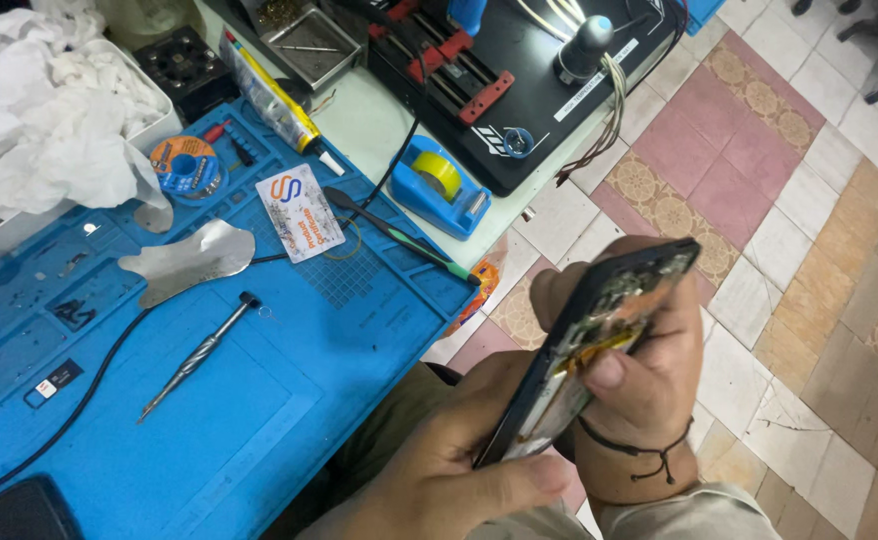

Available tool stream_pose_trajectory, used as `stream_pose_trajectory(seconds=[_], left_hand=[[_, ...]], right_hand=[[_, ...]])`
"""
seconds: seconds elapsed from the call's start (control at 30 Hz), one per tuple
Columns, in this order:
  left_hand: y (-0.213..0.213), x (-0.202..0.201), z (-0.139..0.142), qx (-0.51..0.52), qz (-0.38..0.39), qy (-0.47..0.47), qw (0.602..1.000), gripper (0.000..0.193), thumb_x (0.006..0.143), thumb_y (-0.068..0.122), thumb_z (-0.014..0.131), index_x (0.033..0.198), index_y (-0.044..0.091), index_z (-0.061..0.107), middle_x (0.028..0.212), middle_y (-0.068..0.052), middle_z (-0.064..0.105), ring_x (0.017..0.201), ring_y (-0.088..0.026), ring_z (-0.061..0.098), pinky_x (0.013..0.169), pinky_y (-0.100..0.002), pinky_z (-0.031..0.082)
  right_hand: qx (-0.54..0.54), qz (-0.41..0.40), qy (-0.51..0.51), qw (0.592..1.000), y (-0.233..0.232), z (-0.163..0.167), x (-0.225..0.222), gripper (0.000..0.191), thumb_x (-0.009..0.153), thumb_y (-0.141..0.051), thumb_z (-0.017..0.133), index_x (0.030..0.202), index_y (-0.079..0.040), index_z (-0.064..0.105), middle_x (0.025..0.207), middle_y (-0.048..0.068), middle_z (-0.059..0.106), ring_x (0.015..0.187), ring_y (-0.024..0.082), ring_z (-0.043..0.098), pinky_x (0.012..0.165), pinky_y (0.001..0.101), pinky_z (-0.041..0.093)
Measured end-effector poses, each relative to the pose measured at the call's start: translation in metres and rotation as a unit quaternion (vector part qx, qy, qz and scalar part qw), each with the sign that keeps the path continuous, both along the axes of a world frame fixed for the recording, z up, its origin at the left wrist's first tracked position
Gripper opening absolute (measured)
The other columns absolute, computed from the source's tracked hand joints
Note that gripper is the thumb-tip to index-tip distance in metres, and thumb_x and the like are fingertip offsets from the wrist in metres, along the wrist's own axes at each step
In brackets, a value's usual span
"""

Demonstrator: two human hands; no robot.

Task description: The person repairs a disassembled smartphone on a blue repair mat, using a screwdriver to work on the frame and then pressing and aligning the battery inside the phone body. They repeatedly reposition the phone, press the battery into place, and handle the frame edges while reassembling the device.

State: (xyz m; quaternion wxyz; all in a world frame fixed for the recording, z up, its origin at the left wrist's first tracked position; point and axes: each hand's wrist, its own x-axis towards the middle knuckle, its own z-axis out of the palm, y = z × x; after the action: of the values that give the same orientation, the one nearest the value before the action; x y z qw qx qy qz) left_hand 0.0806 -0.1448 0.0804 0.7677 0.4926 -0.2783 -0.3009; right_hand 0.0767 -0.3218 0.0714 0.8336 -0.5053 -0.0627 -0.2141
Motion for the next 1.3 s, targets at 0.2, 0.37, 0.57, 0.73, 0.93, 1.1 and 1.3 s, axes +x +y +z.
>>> stream_pose_trajectory(seconds=[0.2,0.37,0.57,0.73,0.93,1.1,1.3], left_hand=[[-0.005,-0.008,-0.009,0.002,-0.003,0.145,0.989,0.082,0.088,0.011,0.066,0.163,0.008,0.035,0.141,-0.012,0.05,0.116,-0.022,0.053,0.104,-0.035,0.046],[-0.012,-0.015,-0.028,-0.014,0.162,-0.116,0.98,0.069,0.09,0.004,0.068,0.153,-0.003,0.04,0.145,-0.022,0.043,0.132,-0.03,0.047,0.112,-0.041,0.041],[-0.017,-0.018,-0.046,0.068,0.299,-0.266,0.914,0.076,0.088,0.008,0.074,0.157,0.004,0.041,0.147,-0.026,0.045,0.132,-0.036,0.052,0.116,-0.045,0.045],[-0.018,-0.019,-0.046,0.091,0.351,-0.283,0.888,0.078,0.092,0.009,0.077,0.159,0.014,0.038,0.147,-0.03,0.042,0.125,-0.037,0.052,0.112,-0.046,0.047],[-0.02,-0.018,-0.039,0.138,0.412,-0.301,0.849,0.082,0.091,0.012,0.081,0.162,0.019,0.039,0.145,-0.032,0.041,0.127,-0.041,0.051,0.109,-0.046,0.048],[-0.015,-0.017,-0.035,0.207,0.472,-0.332,0.79,0.08,0.089,0.013,0.08,0.159,0.021,0.041,0.148,-0.032,0.041,0.128,-0.043,0.05,0.11,-0.048,0.045],[0.001,-0.015,-0.033,0.26,0.51,-0.337,0.747,0.078,0.085,0.013,0.08,0.154,0.022,0.047,0.144,-0.032,0.039,0.133,-0.046,0.047,0.113,-0.052,0.044]], right_hand=[[-0.068,-0.019,0.034,0.997,0.001,0.003,0.011,0.086,0.076,-0.033,0.09,0.142,0.004,0.049,0.116,0.009,0.064,0.099,0.02,0.06,0.092,0.0348,0.049],[-0.147,-0.134,-0.093,0.976,0.012,0.001,-0.005,0.068,0.089,-0.023,0.09,0.139,0.0,0.051,0.123,0.01,0.061,0.105,0.017,0.063,0.101,0.0318,0.053],[-0.232,-0.112,-0.094,0.962,0.011,-0.003,-0.027,0.047,0.082,-0.001,0.087,0.118,0.002,0.056,0.11,0.02,0.068,0.091,0.019,0.07,0.087,0.0295,0.059],[-0.228,-0.105,-0.032,0.967,0.022,0.007,-0.034,0.04,0.088,0.007,0.081,0.12,0.007,0.057,0.108,0.021,0.07,0.096,0.019,0.072,0.091,0.0297,0.061],[-0.298,-0.121,0.064,0.945,0.026,0.022,-0.036,0.029,0.091,0.008,0.074,0.118,0.011,0.062,0.097,0.02,0.074,0.082,0.014,0.071,0.07,0.022,0.059],[-0.346,-0.116,0.061,0.929,0.029,0.029,-0.027,0.026,0.091,0.006,0.075,0.114,0.01,0.066,0.093,0.016,0.075,0.077,0.009,0.067,0.066,0.0174,0.053],[-0.317,-0.103,0.078,0.94,0.046,0.032,-0.013,0.022,0.086,0.007,0.075,0.106,0.011,0.068,0.087,0.014,0.074,0.072,0.009,0.066,0.065,0.0179,0.051]])
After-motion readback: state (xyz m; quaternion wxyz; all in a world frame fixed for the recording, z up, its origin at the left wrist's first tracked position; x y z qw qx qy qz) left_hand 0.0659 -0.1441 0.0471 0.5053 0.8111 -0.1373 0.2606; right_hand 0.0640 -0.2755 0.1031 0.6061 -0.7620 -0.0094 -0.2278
